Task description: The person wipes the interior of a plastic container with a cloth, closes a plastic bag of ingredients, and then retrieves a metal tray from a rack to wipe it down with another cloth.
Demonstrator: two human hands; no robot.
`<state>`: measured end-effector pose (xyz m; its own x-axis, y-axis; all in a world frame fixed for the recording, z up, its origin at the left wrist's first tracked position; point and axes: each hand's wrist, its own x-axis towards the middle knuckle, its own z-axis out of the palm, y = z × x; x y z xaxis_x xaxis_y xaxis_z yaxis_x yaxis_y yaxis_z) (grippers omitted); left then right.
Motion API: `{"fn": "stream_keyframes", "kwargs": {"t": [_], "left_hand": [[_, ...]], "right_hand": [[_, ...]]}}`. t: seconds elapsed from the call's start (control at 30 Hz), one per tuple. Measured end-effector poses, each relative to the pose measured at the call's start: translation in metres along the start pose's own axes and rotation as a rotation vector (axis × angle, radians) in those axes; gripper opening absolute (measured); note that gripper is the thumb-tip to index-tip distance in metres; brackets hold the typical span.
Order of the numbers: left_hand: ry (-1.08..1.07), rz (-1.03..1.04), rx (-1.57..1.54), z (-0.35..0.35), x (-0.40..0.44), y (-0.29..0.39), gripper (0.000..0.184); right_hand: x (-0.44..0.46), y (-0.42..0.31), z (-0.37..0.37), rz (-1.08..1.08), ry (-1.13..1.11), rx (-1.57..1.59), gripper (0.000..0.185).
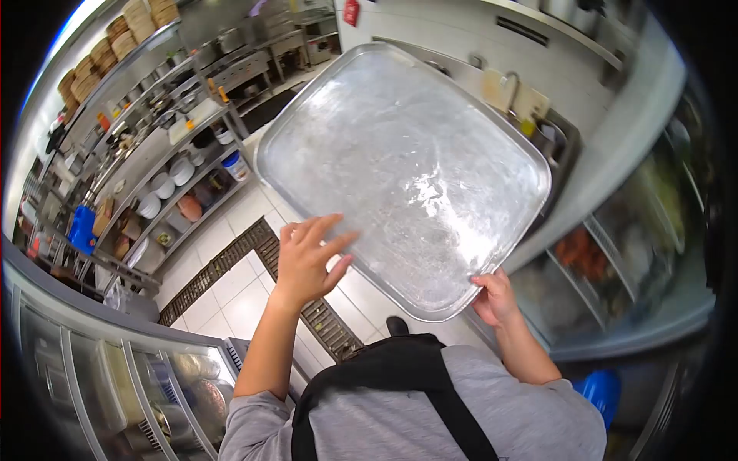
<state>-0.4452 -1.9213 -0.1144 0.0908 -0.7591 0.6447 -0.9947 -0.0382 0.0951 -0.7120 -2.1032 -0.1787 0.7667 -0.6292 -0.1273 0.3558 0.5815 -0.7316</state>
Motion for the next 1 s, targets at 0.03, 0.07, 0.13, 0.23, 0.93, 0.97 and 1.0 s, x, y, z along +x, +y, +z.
{"fn": "stream_keyframes", "kwargs": {"t": [0.03, 0.07, 0.13, 0.23, 0.93, 0.97, 1.0], "left_hand": [[-0.079, -0.062, 0.097, 0.008, 0.007, -0.009, 0.032], [-0.163, -0.129, 0.190, 0.016, 0.015, -0.019, 0.039], [-0.235, -0.228, 0.255, 0.026, 0.031, -0.041, 0.048], [-0.199, -0.348, 0.343, 0.034, 0.053, -0.077, 0.049], [-0.115, -0.780, 0.657, -0.026, 0.022, -0.449, 0.049], [-0.163, -0.784, 0.684, -0.027, 0.023, -0.471, 0.058], [-0.181, -0.766, 0.652, -0.021, 0.030, -0.486, 0.058]], "right_hand": [[0.027, -0.001, 0.002, 0.000, -0.020, 0.012, 0.047], [0.056, -0.001, 0.001, 0.022, -0.050, 0.008, 0.047], [0.110, 0.005, 0.000, 0.049, -0.099, 0.017, 0.046], [0.178, 0.014, 0.021, 0.099, -0.169, 0.015, 0.047], [0.462, 0.168, 0.216, 0.295, -0.280, -0.077, 0.057], [0.465, 0.169, 0.215, 0.283, -0.240, -0.077, 0.057], [0.468, 0.168, 0.213, 0.261, -0.226, -0.101, 0.058]]}}
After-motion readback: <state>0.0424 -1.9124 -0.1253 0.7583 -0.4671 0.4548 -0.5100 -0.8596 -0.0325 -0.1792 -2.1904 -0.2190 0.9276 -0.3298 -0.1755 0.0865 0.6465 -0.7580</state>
